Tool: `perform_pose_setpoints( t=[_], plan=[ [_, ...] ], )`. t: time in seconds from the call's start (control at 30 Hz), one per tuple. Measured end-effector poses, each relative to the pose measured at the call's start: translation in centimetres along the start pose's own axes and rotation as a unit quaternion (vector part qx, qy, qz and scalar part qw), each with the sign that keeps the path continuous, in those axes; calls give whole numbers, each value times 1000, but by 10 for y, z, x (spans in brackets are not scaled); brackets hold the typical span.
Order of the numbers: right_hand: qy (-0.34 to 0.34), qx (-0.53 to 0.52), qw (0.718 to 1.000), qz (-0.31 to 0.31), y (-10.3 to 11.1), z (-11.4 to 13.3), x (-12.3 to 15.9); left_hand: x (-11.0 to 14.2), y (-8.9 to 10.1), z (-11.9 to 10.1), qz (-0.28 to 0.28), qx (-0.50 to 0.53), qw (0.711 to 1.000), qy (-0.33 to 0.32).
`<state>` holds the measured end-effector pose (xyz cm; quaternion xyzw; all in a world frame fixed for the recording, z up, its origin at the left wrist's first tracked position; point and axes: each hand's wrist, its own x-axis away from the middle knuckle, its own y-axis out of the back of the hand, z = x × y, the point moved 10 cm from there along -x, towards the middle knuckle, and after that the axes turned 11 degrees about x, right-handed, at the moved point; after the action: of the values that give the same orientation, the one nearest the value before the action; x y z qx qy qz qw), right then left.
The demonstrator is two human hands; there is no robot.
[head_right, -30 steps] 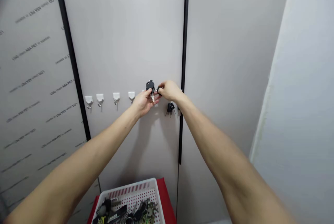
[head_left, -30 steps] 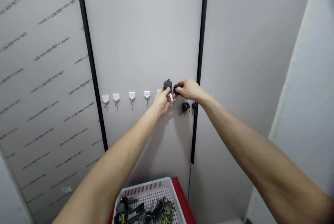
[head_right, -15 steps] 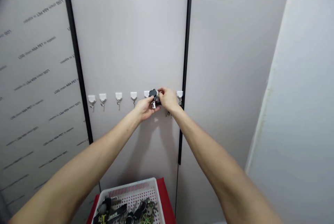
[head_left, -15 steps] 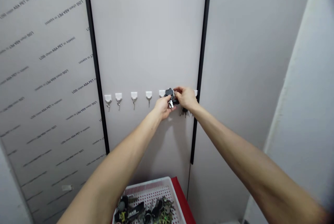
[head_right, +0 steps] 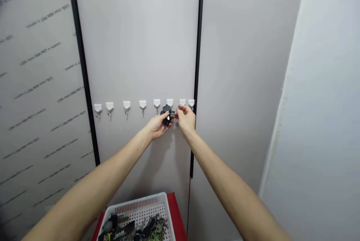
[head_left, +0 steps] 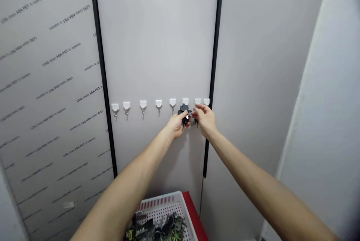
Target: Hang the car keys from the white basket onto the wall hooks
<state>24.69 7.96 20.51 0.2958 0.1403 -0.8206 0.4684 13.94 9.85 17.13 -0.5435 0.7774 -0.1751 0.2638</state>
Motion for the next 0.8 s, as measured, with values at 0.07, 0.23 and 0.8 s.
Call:
perform_pose_setpoints(
  t=[0.07, 0.23, 0.8],
  plan=[
    [43, 125, 990, -38, 13, 6, -5, -1, -3, -8, 12, -20, 1000, 16],
    [110, 299, 947, -33, 8, 3, -7, -14, -16, -55, -26, -159, 986, -40],
    [53, 334, 941, 23, 11, -14, -19, -32, -48, -86, 1, -343, 930, -133]
  ],
)
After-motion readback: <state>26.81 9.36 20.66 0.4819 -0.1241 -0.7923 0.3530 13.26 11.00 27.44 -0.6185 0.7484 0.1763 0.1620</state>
